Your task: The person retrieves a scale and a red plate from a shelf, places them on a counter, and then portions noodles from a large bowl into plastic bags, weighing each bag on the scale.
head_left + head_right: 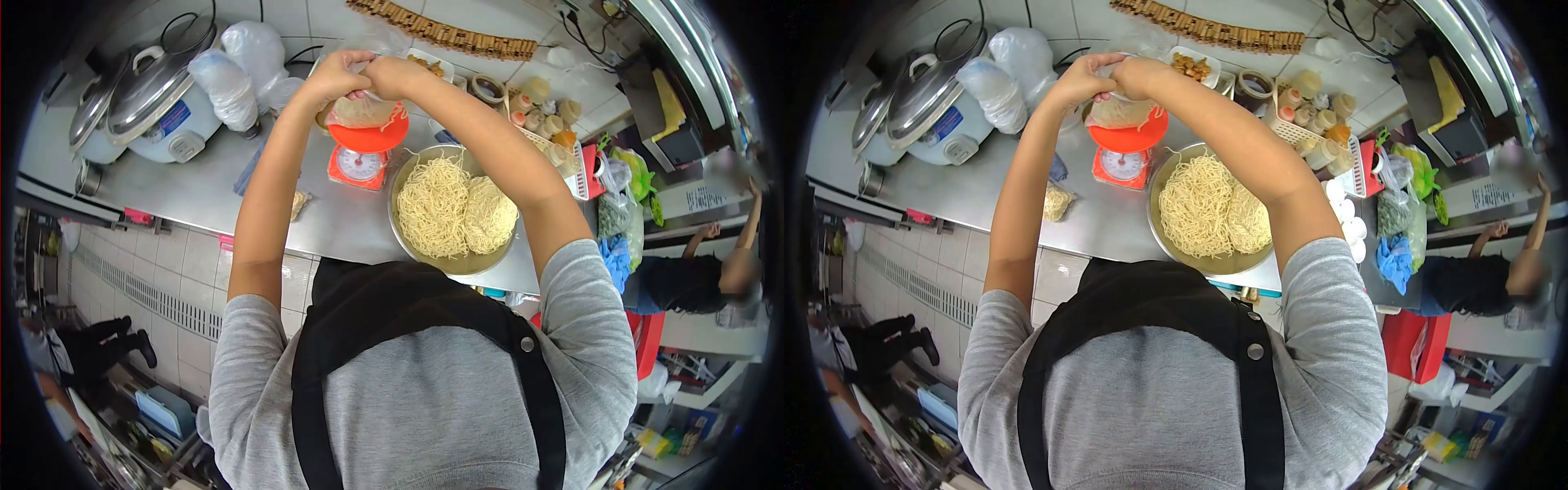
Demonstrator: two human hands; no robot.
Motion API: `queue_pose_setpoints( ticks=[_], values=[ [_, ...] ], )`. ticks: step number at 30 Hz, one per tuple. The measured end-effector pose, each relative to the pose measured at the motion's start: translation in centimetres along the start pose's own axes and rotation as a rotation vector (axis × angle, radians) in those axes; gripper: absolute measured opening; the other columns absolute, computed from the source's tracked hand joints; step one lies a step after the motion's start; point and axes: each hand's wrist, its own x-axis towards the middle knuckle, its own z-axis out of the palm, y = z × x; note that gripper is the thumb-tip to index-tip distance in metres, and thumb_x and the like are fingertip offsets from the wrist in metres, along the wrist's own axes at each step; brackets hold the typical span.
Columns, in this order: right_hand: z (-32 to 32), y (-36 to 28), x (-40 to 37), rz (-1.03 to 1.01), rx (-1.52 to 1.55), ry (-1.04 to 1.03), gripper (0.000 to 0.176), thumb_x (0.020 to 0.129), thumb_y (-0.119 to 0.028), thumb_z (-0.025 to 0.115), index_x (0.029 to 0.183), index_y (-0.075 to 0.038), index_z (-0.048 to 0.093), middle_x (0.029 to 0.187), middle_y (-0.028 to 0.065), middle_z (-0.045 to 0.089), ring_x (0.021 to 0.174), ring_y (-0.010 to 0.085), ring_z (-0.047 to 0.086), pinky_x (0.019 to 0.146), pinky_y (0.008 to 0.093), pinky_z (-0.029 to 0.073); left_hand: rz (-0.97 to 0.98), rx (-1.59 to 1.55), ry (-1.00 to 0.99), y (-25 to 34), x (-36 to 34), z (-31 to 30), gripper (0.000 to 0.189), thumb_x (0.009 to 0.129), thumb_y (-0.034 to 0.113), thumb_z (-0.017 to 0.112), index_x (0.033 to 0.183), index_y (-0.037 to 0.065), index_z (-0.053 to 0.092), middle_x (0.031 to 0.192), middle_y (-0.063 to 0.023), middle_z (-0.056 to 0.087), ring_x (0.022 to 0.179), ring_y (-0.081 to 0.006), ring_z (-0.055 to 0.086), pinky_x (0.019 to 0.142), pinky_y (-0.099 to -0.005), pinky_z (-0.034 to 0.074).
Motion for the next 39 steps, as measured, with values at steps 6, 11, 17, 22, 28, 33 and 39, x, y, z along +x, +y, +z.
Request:
queue_pose_setpoints(
  ticks=[6, 11, 17, 22, 28, 33, 39],
  values=[
    [0.5, 0.1, 0.2, -0.133, 0.105, -0.052, 0.031, 0.073, -0.013, 0.06, 0.103, -0.018, 0.066, 0.097, 0.0126, 0.065, 0.091, 0.0281, 0.062, 0.079, 0.0377, 0.049, -0.024, -0.034, 0.048, -2.2, -1.1, 0.0, 0.06, 0.068, 0.001, 0.056, 0.127, -0.002, 0.046, 0.073, -0.0036, 0.059, 0.053, -0.006, 0.053, 0.048, -0.019, 0.043],
    [-0.2, 0.6, -0.1, -0.218, 0.231, -0.019, 0.034, 0.072, -0.016, 0.065, 0.106, -0.018, 0.065, 0.1, 0.0103, 0.065, 0.092, 0.027, 0.062, 0.08, 0.0375, 0.049, -0.046, -0.014, 0.094, -2.3, -1.8, 0.1, 0.061, 0.068, 0.002, 0.056, 0.128, -0.001, 0.045, 0.074, -0.0043, 0.06, 0.055, -0.0063, 0.054, 0.048, -0.0199, 0.045],
    [-1.8, 0.6, -1.4, -0.256, 0.23, 0.058, 0.032, 0.073, -0.017, 0.067, 0.106, -0.014, 0.065, 0.102, 0.0107, 0.065, 0.092, 0.027, 0.062, 0.08, 0.038, 0.049, -0.055, 0.113, 0.109, -3.0, -1.8, 0.1, 0.058, 0.069, 0.005, 0.057, 0.126, 0.0, 0.047, 0.074, -0.0041, 0.06, 0.056, -0.0073, 0.058, 0.049, -0.0203, 0.047],
    [-1.7, 0.8, -1.5, -0.211, 0.189, 0.077, 0.033, 0.073, -0.021, 0.068, 0.105, -0.013, 0.065, 0.101, 0.012, 0.065, 0.087, 0.0268, 0.063, 0.076, 0.0374, 0.05, -0.06, 0.1, 0.117, -3.4, -1.3, 0.1, 0.061, 0.07, 0.005, 0.062, 0.128, -0.002, 0.044, 0.079, -0.0114, 0.064, 0.056, -0.0122, 0.061, 0.05, -0.0246, 0.051],
    [1.8, -0.8, -1.4, -0.055, 0.049, 0.057, 0.024, 0.074, -0.019, 0.062, 0.095, -0.009, 0.066, 0.092, 0.014, 0.065, 0.086, 0.0289, 0.063, 0.073, 0.0379, 0.05, -0.061, 0.138, 0.1, -3.0, -1.2, 0.7, 0.061, 0.068, 0.001, 0.056, 0.128, 0.001, 0.045, 0.075, -0.0073, 0.062, 0.057, -0.0097, 0.059, 0.051, -0.0222, 0.049],
    [0.3, 0.8, -0.2, -0.053, 0.108, 0.05, 0.016, 0.073, -0.012, 0.058, 0.087, -0.006, 0.065, 0.08, 0.0147, 0.065, 0.079, 0.0274, 0.064, 0.068, 0.039, 0.049, -0.043, 0.129, 0.085, -4.0, -0.3, 0.9, 0.059, 0.069, 0.003, 0.062, 0.125, 0.0, 0.048, 0.077, -0.0079, 0.063, 0.056, -0.0096, 0.06, 0.051, -0.0225, 0.05],
    [-5.6, 2.0, -3.3, -0.02, 0.484, 0.159, 0.012, 0.074, -0.007, 0.061, 0.083, -0.001, 0.064, 0.067, 0.0081, 0.064, 0.054, 0.0139, 0.061, 0.052, 0.0279, 0.049, -0.082, 0.211, 0.108, -3.3, 0.3, 1.8, 0.049, 0.071, 0.018, 0.074, 0.114, 0.002, 0.058, 0.071, -0.0064, 0.063, 0.05, -0.0093, 0.058, 0.047, -0.0229, 0.048]
  ],
)
